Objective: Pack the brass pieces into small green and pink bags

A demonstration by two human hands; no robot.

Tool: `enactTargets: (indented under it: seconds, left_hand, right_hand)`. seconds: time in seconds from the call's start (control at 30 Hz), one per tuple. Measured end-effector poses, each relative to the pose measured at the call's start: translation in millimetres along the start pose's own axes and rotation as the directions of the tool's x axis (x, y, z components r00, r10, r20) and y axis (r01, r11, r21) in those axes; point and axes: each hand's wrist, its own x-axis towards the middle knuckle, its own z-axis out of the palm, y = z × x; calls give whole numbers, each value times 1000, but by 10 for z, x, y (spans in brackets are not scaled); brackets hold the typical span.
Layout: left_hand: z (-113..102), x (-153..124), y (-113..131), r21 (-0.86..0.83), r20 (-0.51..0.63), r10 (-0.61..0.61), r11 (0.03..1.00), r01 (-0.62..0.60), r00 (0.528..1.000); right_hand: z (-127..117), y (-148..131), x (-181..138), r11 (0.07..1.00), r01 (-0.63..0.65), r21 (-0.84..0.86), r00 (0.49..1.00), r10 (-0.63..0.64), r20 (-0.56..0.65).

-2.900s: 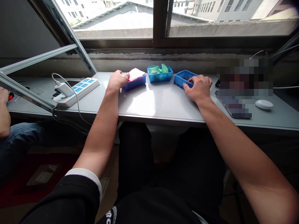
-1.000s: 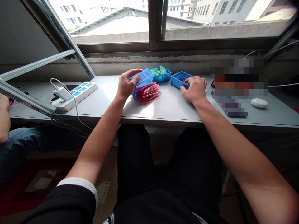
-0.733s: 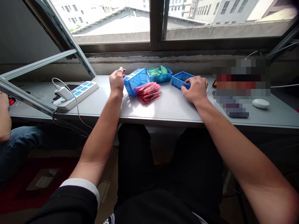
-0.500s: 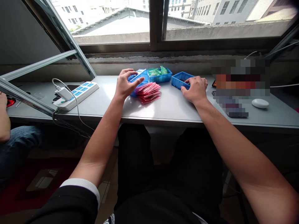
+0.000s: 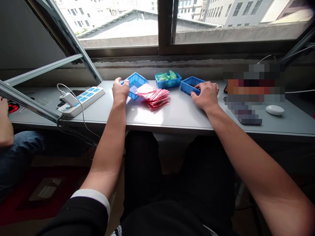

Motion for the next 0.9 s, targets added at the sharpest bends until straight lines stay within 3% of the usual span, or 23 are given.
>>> enactTargets:
  seconds: [0.07,0.13,0.17,0.23,0.3,0.37,0.5,0.53,0.63,0.73,0.8,0.9]
  left_hand:
    - [5,22,-32,17,31,-43,999,42,999]
    - [11,-35,13,117,12,20,993,-21,1000]
    - [19,-89,62,171,-24,109,980,-103,994]
    - [54,-231,193,175,-40,361,921,-349,932]
    - [122,-395,332,55,114,559,822,-567,821]
    - [220,-560,444,-49,304,711,677,-735,634]
    - [419,-817,538,-89,631,687,527,-845,361]
    - [452,-854,537,-76,659,677,494,-866,328]
    - [504,-891,493,-128,650,714,440,-889,260]
    - [531,-850,423,-287,575,790,437,-852,211]
    - [569,-810,383,-361,512,829,445,-820,224]
    - [640,-762,349,-363,450,847,463,-809,282]
  right_hand:
    - [9,14,8,1000,4,7,1000,-4,2]
    - [17,26,14,1000,9,14,1000,-9,4]
    - [18,29,15,1000,10,15,1000,-10,3]
    - [12,24,10,1000,9,12,1000,-9,-1]
    - [-2,4,-4,1000,4,9,1000,-4,-2]
    - [-19,-23,-20,1000,-2,3,1000,2,-2]
    - [-34,-65,-42,1000,-7,0,1000,7,-14]
    - [-31,-69,-43,1000,-7,2,1000,7,-18]
    - [-14,-61,-40,1000,-3,7,1000,3,-25]
    - [6,-39,-32,1000,2,10,1000,-2,-27]
    - [12,-28,-29,1000,5,12,999,-5,-34]
    - [2,-32,-34,1000,3,19,999,-2,-37]
